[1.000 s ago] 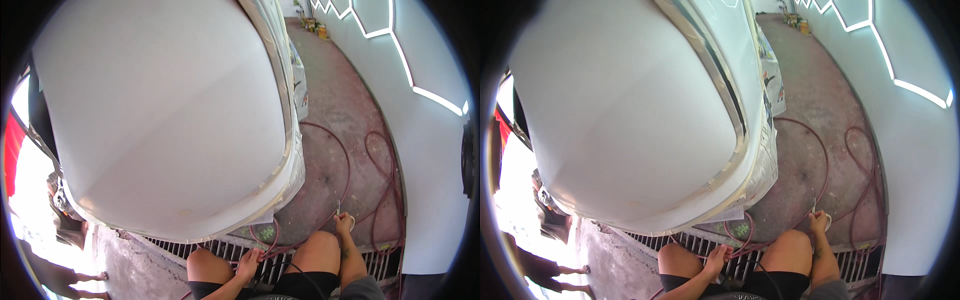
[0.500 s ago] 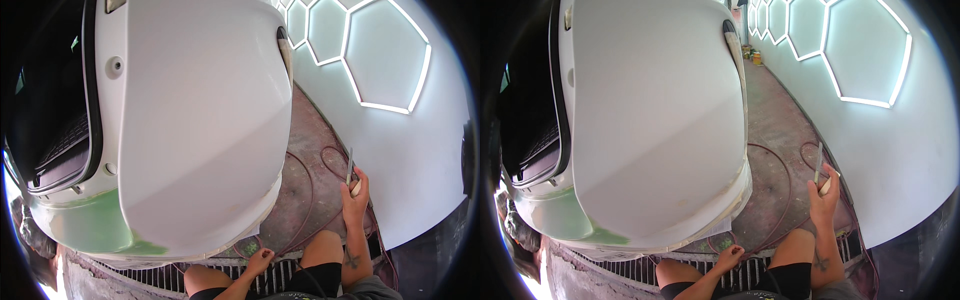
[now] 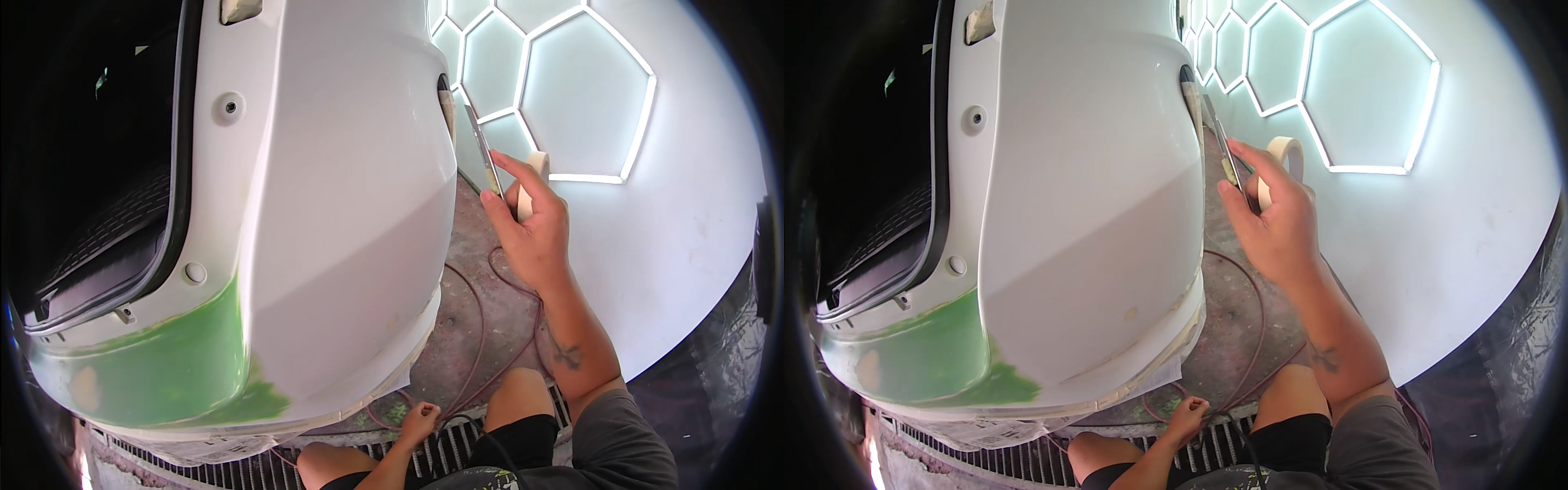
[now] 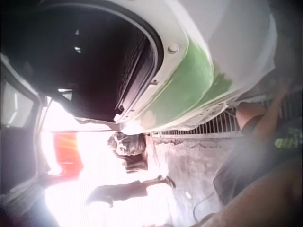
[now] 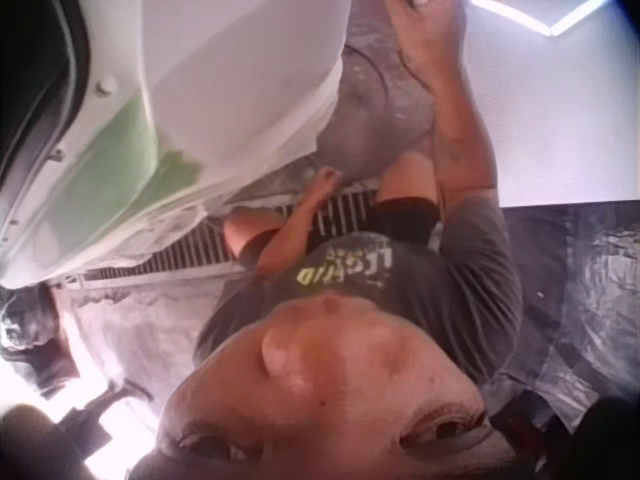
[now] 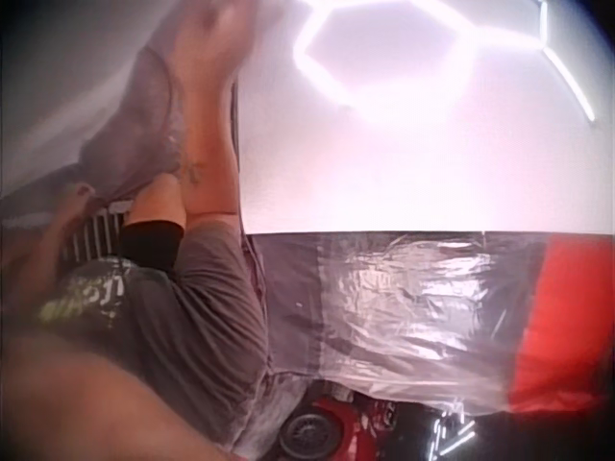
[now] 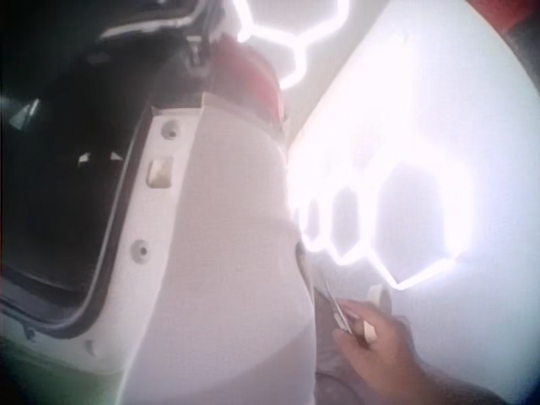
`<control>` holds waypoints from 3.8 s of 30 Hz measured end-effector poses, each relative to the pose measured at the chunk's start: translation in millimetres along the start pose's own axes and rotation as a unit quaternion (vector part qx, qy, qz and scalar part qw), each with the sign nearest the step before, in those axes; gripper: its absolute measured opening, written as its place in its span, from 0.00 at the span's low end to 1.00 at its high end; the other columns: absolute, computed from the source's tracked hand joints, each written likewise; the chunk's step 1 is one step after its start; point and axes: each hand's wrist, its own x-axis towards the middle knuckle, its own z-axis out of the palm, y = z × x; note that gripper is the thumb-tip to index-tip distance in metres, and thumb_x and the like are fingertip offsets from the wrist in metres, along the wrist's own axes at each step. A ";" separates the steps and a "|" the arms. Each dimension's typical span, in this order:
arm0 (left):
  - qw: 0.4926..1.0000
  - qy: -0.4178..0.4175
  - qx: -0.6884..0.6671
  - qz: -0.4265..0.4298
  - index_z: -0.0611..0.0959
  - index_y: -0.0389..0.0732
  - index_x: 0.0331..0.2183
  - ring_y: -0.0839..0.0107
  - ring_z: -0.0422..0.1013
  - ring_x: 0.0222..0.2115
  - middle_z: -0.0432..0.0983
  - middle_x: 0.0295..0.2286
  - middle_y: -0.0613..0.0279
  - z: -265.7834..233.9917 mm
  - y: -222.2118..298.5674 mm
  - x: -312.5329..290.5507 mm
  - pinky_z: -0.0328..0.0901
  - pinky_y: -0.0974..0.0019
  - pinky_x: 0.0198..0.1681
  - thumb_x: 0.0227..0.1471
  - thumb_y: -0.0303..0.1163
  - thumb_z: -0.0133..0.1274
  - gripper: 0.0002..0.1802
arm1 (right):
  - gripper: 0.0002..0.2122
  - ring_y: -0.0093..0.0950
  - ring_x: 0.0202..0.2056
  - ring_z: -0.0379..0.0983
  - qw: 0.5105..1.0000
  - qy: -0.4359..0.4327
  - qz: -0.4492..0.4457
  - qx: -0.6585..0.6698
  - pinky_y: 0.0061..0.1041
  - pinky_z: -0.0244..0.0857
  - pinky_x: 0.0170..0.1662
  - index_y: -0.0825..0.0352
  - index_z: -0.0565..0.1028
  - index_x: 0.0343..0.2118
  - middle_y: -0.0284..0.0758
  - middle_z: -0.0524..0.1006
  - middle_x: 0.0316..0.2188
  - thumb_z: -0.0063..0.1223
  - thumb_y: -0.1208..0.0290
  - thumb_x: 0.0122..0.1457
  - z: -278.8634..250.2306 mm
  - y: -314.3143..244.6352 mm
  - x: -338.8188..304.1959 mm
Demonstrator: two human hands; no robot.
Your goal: The person applies masking tape to the edge of a white car bumper, smoothing it down and cutting pieces as needed to cover the seam between the bumper and the adjacent panel.
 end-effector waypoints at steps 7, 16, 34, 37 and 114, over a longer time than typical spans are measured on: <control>0.999 0.022 0.046 0.010 0.87 0.39 0.45 0.64 0.81 0.38 0.86 0.38 0.56 -8.6 23.6 -16.8 0.73 0.60 0.44 0.62 0.48 0.61 0.22 | 0.20 0.15 0.21 0.60 0.996 -0.061 0.046 0.039 0.22 0.59 0.29 0.67 0.79 0.60 0.24 0.68 0.17 0.62 0.73 0.65 2.1 -0.1 29.4; 0.998 0.025 0.055 0.014 0.87 0.39 0.45 0.62 0.81 0.39 0.86 0.39 0.54 -12.9 25.4 -20.8 0.73 0.59 0.45 0.62 0.48 0.61 0.22 | 0.19 0.15 0.22 0.60 0.996 -0.063 0.046 0.030 0.22 0.59 0.29 0.67 0.79 0.59 0.24 0.68 0.16 0.62 0.72 0.66 5.2 0.5 37.7; 0.997 0.029 0.063 0.031 0.86 0.38 0.46 0.60 0.81 0.41 0.86 0.40 0.52 -16.0 25.3 -22.1 0.73 0.58 0.47 0.62 0.48 0.61 0.23 | 0.19 0.21 0.20 0.63 0.997 -0.048 0.049 -0.036 0.28 0.65 0.31 0.65 0.80 0.58 0.30 0.69 0.16 0.61 0.74 0.63 13.7 -8.2 38.0; 0.998 0.030 0.056 0.030 0.86 0.38 0.46 0.60 0.81 0.41 0.86 0.40 0.53 -15.2 33.9 -27.5 0.73 0.58 0.47 0.62 0.47 0.61 0.22 | 0.19 0.22 0.19 0.64 0.996 -0.052 0.062 -0.047 0.28 0.66 0.31 0.65 0.80 0.58 0.32 0.70 0.16 0.61 0.74 0.63 13.9 -10.4 38.0; 0.999 0.014 0.038 0.005 0.86 0.37 0.47 0.66 0.81 0.39 0.85 0.39 0.54 -24.5 26.1 -23.2 0.75 0.60 0.43 0.63 0.46 0.61 0.21 | 0.18 0.15 0.21 0.58 0.994 -0.091 0.064 0.023 0.24 0.56 0.26 0.67 0.79 0.58 0.24 0.66 0.17 0.60 0.75 0.65 -2.6 5.8 28.8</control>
